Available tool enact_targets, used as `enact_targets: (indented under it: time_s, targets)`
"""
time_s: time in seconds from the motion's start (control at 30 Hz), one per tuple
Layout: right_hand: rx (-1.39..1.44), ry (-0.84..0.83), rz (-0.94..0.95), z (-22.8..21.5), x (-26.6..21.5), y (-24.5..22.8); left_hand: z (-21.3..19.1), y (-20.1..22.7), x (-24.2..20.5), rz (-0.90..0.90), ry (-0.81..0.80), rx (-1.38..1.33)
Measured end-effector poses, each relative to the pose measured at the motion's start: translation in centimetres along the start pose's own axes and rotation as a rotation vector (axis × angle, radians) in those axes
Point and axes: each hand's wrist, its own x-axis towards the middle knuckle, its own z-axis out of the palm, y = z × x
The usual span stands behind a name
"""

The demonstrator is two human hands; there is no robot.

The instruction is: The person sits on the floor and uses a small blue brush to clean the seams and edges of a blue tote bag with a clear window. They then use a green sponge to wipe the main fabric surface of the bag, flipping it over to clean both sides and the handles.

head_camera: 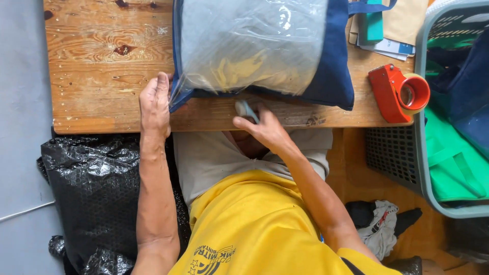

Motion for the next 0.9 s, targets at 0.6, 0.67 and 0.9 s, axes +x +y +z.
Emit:
enact_targets:
  time_s: [0.6, 0.67, 0.9]
  targets:
    - [-0.301, 0.881, -0.637, -10.1, 1.4, 6.8, 1.5, -2.1, -3.4, 0.077, 0.379, -0.460]
    - [-0.316, 0.869, -0.662, -9.8, 0.8, 5.9, 2.0, -1.9, -3.5, 0.098, 0.390, -0.466]
    - [-0.307, 0.703, -0.859, -2.4, -1.5, 1.6, 0.9, -3.8, -3.3, 0.089, 0.396, -0.561]
